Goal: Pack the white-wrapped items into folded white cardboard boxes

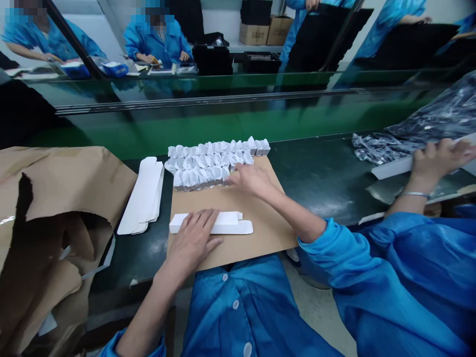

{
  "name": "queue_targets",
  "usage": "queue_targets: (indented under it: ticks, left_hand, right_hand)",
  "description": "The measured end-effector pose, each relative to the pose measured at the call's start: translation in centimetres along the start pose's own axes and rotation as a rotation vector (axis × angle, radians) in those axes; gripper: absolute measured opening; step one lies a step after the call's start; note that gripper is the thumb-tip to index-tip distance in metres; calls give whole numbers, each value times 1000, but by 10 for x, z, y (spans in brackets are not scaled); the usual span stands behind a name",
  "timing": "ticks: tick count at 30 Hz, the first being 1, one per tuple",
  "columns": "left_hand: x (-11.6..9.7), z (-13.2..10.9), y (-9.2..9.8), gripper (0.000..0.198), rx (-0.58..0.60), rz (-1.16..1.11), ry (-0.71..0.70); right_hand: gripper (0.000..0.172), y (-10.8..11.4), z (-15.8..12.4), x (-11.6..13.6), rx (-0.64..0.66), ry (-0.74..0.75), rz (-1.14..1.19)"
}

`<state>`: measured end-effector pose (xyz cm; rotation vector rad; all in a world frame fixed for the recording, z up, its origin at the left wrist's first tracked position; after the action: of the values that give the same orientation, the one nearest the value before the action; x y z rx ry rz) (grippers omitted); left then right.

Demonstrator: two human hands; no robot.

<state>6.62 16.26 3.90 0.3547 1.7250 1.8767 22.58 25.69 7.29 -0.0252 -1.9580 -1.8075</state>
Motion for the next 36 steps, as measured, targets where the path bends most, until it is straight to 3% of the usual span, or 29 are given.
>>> queue_targets:
  ticks: [5, 11, 15, 18, 24, 26, 30, 34, 36]
  left_hand:
    - [6, 5, -5, 54, -18, 108, 72]
    - [29, -12, 10, 40, -120, 99, 138]
    - [33, -20, 13, 38, -190, 113, 84]
    - [33, -19, 12, 39, -197, 133, 81]
    - [36, -22, 20, 42, -219, 129, 154]
    - [39, -28, 24, 42, -246, 107, 173]
    - [43, -39, 34, 42, -309, 61, 192]
    - [41, -40, 37, 45, -331, -12, 201]
    - [37, -39, 37, 47, -336, -28, 193]
  right_hand:
    - [40, -9, 22, -9, -46, -42, -141]
    - [28, -17, -35, -10, 18, 115, -243]
    - [29, 2, -55, -23, 36, 167, -253]
    - [34, 4, -40, -14, 22, 242, -208]
    - [34, -21, -2, 21, 47, 299, -169]
    - [38, -12, -6, 25, -11, 306, -128]
    - [46, 19, -36, 6, -316, 259, 106]
    - [28, 10, -63, -23, -325, 143, 106]
    - [30, 13, -77, -28, -373, 84, 131]
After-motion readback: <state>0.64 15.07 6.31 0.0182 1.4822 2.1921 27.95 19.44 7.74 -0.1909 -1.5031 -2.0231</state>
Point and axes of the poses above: each hand's wrist, its own z-axis towards the middle knuckle, its own y-axis out of the back of the hand, x = y × z, the point moved 9 cm from there along z, towards the middle knuckle, and after that the axes turned 13 degrees about y, right-handed, at the moved point
